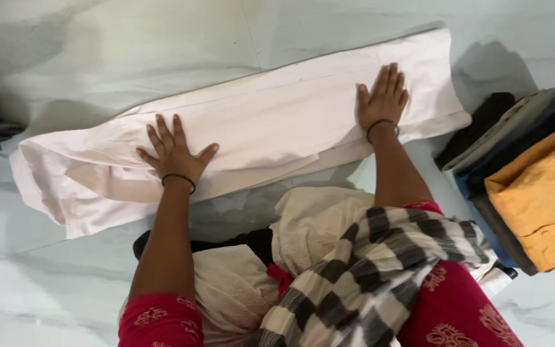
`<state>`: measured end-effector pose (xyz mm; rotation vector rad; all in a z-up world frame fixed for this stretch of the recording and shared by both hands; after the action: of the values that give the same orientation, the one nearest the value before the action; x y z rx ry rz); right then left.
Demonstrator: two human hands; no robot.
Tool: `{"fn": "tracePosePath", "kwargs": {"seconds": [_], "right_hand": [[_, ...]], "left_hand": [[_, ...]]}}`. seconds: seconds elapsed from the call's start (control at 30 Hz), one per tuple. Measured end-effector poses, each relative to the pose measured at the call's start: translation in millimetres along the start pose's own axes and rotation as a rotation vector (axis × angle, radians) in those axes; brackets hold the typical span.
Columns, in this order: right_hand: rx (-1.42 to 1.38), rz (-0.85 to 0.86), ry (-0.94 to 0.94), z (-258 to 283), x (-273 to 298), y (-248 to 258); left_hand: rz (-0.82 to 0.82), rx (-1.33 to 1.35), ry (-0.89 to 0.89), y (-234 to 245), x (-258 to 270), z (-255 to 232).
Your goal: The person spreads a large white cloth on the floor, smooths it, and folds it into a compact rectangle by hand.
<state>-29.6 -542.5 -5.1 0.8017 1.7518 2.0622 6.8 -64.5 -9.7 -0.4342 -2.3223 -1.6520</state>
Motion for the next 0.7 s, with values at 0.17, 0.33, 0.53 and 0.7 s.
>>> {"fn": "tracePosePath", "kwargs": {"seconds": [0.17, 0.33, 0.53, 0.7], "right_hand": [[-0.010, -0.006, 0.010, 9.7, 14.7, -20.4], [0.010, 0.056, -0.002, 71.0, 31.9, -20.8], [-0.262, 0.326, 0.679, 222.8, 125.0, -48.1], [0.033, 0.225, 0.801, 210.6, 121.9, -28.1]], "left_hand": [[0.095, -0.071, 0.093, 6.8, -9.9, 26.9], [0.139, -0.252, 0.313, 15.7, -19.9, 59.6], [-0.165, -0.095, -0.180, -49.0, -18.7, -27.9], [-0.100, -0.116, -0.097, -53.7, -3.4, -53.7]]}}
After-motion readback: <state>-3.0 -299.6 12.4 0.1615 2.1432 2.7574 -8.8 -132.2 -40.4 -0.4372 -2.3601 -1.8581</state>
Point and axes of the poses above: each hand's wrist, its own x-axis away from the middle knuckle, its own y-axis out of the back of the hand, z = x × y, the point moved 2 cm from there along -x, towards the middle knuckle, and after that the axes turned 3 degrees about -y, right-handed, at the moved point
